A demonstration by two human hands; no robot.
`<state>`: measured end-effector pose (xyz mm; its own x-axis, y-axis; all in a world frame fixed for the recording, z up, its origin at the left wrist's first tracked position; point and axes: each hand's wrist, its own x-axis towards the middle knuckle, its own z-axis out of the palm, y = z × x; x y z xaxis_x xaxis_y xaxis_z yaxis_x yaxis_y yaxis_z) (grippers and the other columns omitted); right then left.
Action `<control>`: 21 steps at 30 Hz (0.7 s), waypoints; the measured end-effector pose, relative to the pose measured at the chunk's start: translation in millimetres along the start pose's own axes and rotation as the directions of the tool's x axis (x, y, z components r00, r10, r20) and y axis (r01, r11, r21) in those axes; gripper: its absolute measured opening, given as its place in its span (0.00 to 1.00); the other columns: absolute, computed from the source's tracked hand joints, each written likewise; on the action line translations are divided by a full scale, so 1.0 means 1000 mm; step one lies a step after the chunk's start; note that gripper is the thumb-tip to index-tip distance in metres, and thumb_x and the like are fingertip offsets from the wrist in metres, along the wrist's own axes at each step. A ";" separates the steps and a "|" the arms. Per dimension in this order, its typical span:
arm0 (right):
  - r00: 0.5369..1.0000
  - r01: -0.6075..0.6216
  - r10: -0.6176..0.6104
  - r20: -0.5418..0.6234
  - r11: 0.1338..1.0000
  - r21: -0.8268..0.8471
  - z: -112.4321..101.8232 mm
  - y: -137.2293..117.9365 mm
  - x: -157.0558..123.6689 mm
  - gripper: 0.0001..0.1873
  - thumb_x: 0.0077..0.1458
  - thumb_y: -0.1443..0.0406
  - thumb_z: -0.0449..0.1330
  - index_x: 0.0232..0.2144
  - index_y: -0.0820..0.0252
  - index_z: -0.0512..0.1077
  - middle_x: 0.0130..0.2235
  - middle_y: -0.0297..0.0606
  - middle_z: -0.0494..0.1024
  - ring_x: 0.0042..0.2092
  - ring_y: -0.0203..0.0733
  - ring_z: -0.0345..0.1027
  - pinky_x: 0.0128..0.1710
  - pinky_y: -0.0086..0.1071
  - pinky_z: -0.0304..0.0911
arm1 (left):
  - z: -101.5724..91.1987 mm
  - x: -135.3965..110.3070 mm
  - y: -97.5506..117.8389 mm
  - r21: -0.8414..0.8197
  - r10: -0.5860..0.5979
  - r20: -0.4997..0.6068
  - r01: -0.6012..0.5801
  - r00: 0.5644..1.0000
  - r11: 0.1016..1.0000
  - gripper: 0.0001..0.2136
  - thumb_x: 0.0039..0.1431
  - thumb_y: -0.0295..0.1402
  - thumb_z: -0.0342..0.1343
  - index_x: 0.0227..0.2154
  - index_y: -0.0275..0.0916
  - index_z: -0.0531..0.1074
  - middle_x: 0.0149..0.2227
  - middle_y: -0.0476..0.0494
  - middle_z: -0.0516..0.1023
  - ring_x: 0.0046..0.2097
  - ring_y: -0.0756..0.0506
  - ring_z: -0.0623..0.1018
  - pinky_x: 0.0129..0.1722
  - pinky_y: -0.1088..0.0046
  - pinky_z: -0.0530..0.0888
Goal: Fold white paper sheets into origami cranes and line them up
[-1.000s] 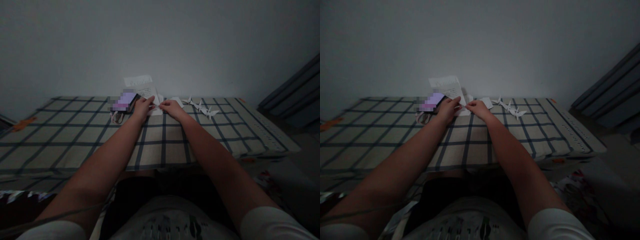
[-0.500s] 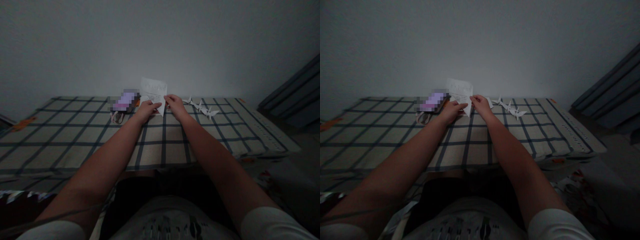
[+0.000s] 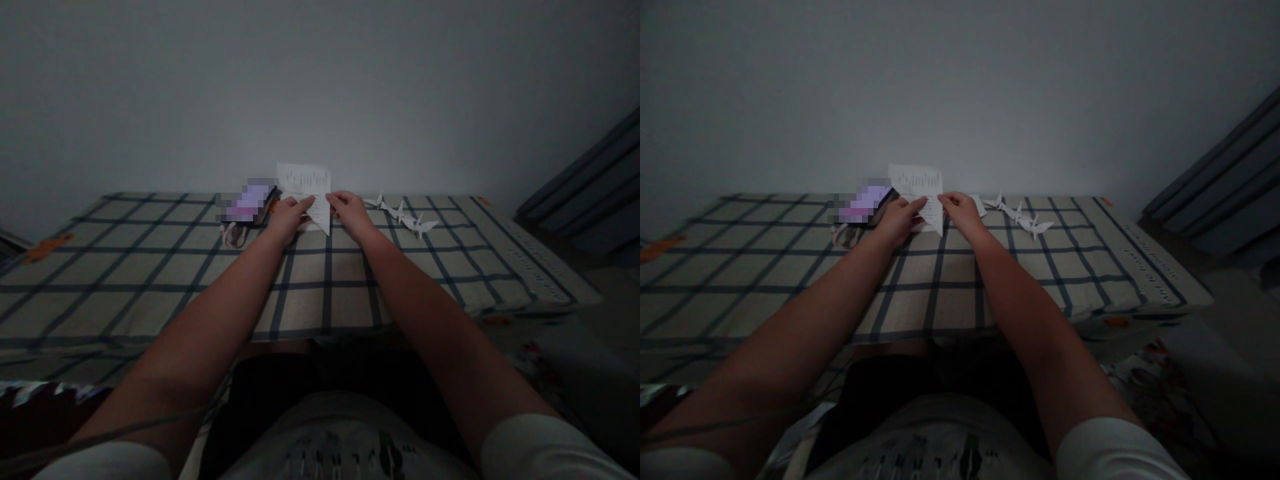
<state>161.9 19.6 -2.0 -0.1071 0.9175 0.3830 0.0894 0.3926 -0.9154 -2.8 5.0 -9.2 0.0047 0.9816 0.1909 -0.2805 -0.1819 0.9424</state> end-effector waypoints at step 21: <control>0.999 -0.021 0.017 -0.052 0.996 -0.083 0.000 0.002 0.001 0.10 0.59 0.61 0.60 0.31 0.62 0.75 0.31 0.36 0.78 0.31 0.34 0.70 0.35 0.29 0.66 | 0.000 0.001 -0.003 0.025 0.005 -0.027 -0.004 1.000 1.000 0.18 0.46 0.42 0.70 0.35 0.34 0.78 0.41 0.36 0.83 0.43 0.41 0.82 0.48 0.62 0.77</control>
<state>161.9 20.9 -3.5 -0.0543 0.9262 0.3732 0.1732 0.3768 -0.9100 -2.5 6.0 -11.8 -0.0222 0.9819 0.1881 -0.2566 -0.1874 0.9482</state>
